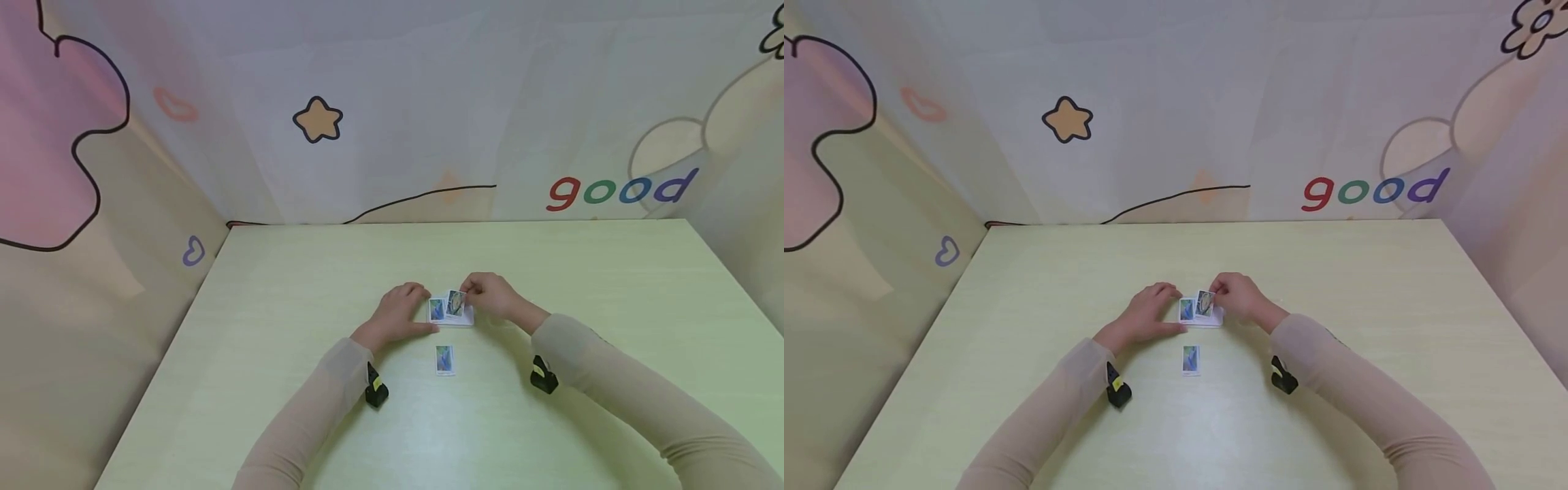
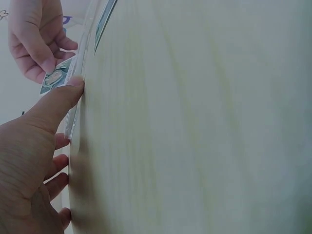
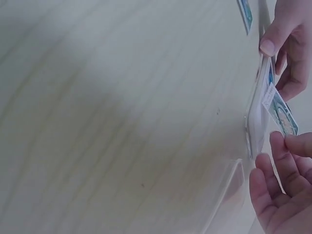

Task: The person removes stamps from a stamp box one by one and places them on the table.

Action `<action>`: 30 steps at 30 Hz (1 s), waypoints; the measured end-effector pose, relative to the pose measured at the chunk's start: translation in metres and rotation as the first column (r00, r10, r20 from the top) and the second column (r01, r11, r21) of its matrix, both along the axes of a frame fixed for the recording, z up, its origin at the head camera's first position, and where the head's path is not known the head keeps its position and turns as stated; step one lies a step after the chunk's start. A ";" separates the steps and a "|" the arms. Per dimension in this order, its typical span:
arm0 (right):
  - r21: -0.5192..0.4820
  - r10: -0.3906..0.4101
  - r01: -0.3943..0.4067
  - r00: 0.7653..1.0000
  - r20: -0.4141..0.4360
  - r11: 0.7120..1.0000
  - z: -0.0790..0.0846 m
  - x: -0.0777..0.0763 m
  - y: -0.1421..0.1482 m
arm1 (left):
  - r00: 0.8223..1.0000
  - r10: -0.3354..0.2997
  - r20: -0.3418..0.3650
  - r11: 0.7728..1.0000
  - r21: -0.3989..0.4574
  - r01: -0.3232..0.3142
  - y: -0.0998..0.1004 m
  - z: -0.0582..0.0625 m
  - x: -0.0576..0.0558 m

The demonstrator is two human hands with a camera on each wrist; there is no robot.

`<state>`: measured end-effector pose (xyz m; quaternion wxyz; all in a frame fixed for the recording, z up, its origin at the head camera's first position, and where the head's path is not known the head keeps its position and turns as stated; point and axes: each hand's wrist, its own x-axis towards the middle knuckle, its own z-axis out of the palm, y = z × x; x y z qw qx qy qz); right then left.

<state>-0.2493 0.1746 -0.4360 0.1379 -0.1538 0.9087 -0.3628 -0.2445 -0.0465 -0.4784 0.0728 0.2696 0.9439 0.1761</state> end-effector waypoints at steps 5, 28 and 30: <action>-0.054 -0.018 0.022 0.998 0.067 0.998 -0.002 0.000 0.002 | 1.000 -0.001 0.003 1.000 0.003 0.001 -0.001 0.001 0.001; -0.108 0.007 0.009 0.990 0.142 0.994 0.015 0.012 0.007 | 1.000 0.004 -0.005 1.000 0.002 -0.004 0.000 0.002 0.003; -0.106 0.013 0.002 0.990 0.139 0.994 0.017 0.013 0.007 | 1.000 0.004 -0.003 1.000 0.004 -0.004 0.000 0.003 0.003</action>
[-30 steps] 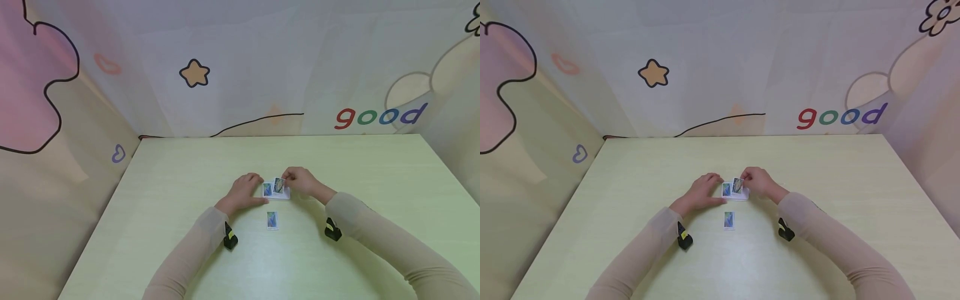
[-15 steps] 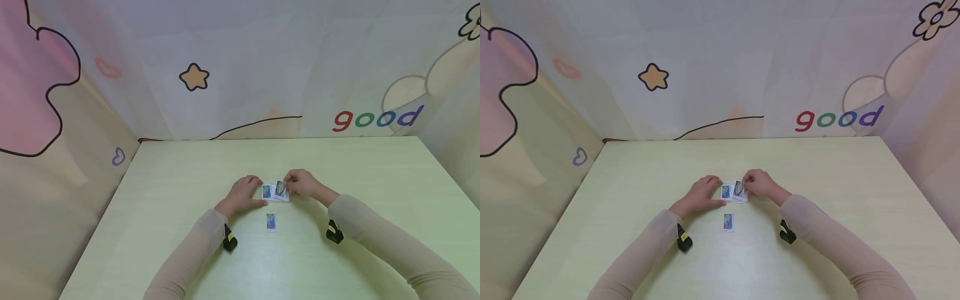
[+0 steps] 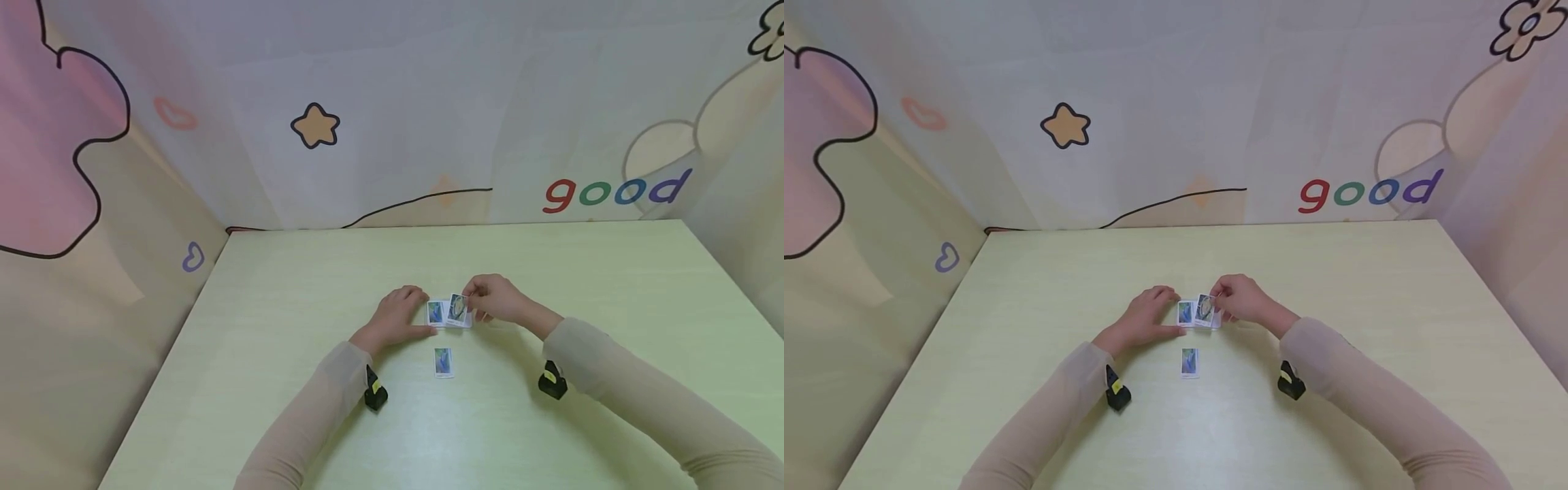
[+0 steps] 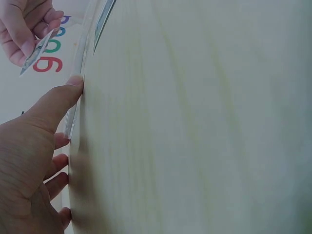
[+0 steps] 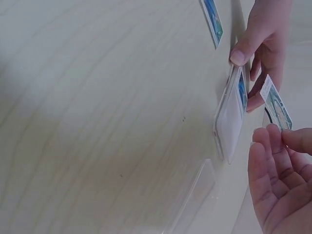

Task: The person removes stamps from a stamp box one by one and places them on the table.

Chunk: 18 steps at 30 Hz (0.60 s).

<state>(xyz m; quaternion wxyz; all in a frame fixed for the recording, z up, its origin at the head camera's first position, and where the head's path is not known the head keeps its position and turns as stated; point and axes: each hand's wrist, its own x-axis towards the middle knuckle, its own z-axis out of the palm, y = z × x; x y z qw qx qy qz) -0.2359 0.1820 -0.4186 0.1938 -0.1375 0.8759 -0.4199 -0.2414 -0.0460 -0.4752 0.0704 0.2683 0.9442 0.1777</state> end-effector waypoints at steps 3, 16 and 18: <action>0.004 0.007 -0.007 1.000 0.001 1.000 0.002 0.002 0.001 | 1.000 0.000 0.005 1.000 0.008 0.000 0.000 0.001 0.001; -0.014 0.024 -0.024 1.000 0.010 1.000 0.000 0.010 0.006 | 1.000 0.008 0.017 1.000 0.005 -0.008 0.000 0.001 0.001; -0.022 0.027 -0.027 1.000 0.015 0.999 -0.001 0.011 0.006 | 1.000 0.008 0.016 1.000 0.006 -0.008 0.000 0.001 0.001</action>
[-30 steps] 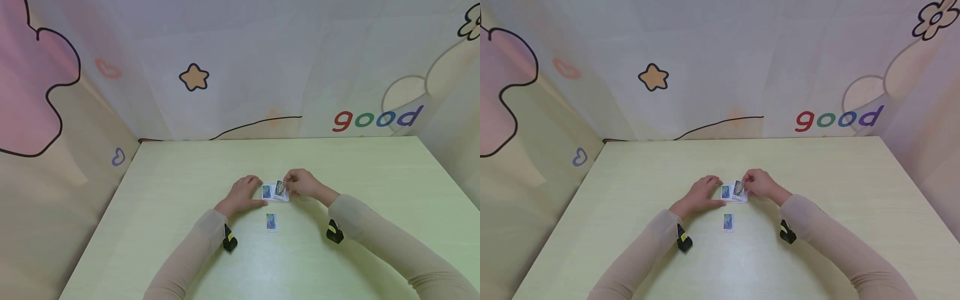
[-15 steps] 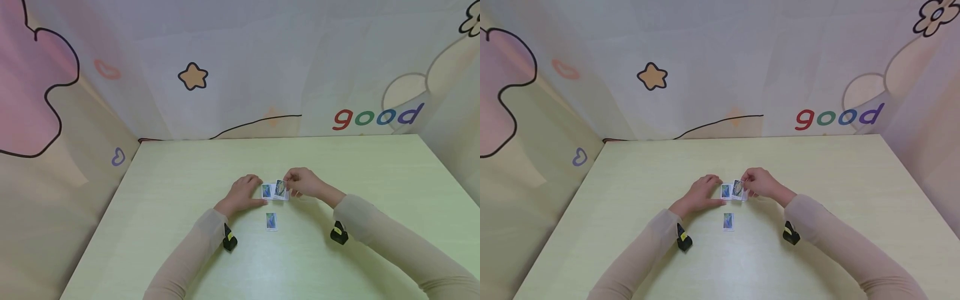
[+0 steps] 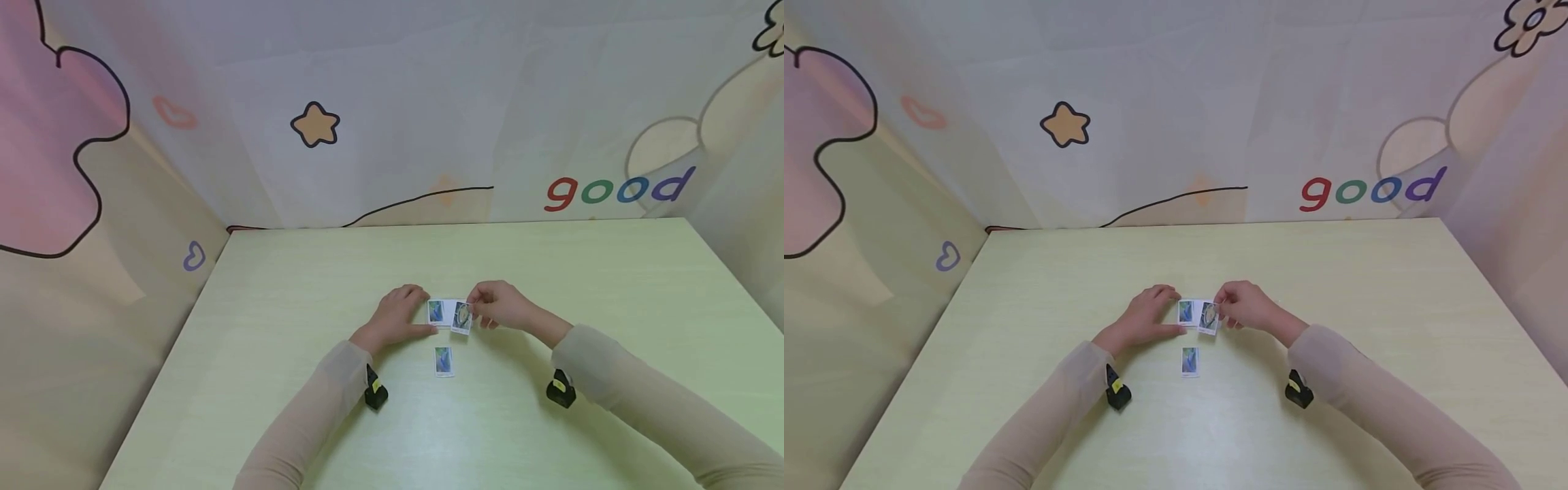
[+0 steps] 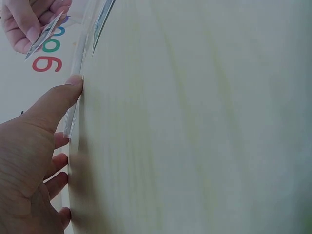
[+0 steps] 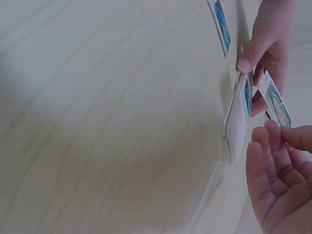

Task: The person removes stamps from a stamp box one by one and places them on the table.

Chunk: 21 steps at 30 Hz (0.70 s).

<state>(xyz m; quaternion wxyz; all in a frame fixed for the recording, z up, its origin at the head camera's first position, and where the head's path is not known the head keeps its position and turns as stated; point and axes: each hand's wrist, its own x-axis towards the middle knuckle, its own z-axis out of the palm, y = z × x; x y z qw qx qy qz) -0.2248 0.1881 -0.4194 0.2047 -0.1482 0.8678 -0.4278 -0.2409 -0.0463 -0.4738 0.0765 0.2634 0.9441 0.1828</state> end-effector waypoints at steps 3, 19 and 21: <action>-0.009 0.003 -0.003 1.000 0.008 1.000 0.000 0.001 -0.001 | 1.000 0.003 0.002 1.000 -0.001 -0.003 0.000 0.000 -0.001; -0.023 0.045 -0.045 0.999 -0.011 0.999 -0.006 0.007 0.001 | 1.000 -0.004 -0.024 1.000 0.017 0.005 0.001 -0.002 0.001; -0.032 0.049 -0.049 0.999 -0.007 0.998 -0.007 0.008 0.001 | 1.000 -0.008 -0.029 1.000 0.014 0.009 0.000 -0.002 0.002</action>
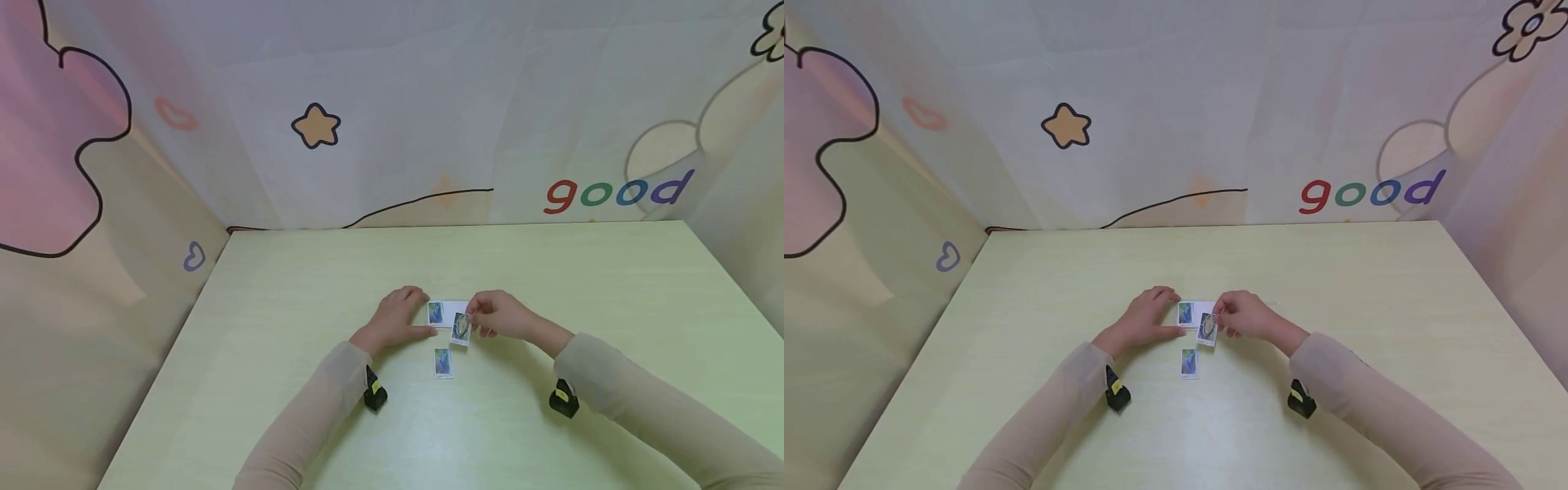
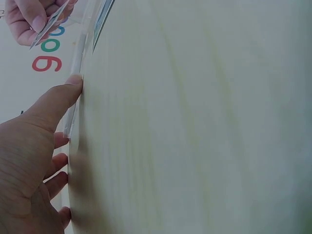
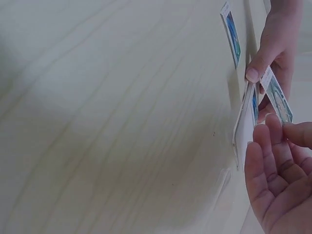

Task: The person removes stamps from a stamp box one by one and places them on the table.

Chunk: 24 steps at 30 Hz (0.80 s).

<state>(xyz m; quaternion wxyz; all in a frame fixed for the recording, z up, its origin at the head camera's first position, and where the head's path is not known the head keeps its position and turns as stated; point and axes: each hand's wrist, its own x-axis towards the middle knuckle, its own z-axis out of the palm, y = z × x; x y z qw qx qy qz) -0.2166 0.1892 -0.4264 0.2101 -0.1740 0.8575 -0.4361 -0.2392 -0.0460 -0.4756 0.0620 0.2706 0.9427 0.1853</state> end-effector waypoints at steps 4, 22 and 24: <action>-0.014 0.003 -0.003 1.000 0.007 1.000 -0.001 0.002 0.001 | 1.000 0.000 0.002 1.000 -0.006 0.000 0.000 0.001 -0.001; -0.023 0.005 -0.005 1.000 0.028 1.000 -0.008 0.010 0.007 | 1.000 0.009 0.021 1.000 -0.017 -0.009 0.000 -0.001 -0.003; -0.023 0.003 -0.003 0.999 0.032 1.000 -0.010 0.011 0.008 | 1.000 0.008 0.022 1.000 -0.014 -0.007 0.001 -0.001 -0.003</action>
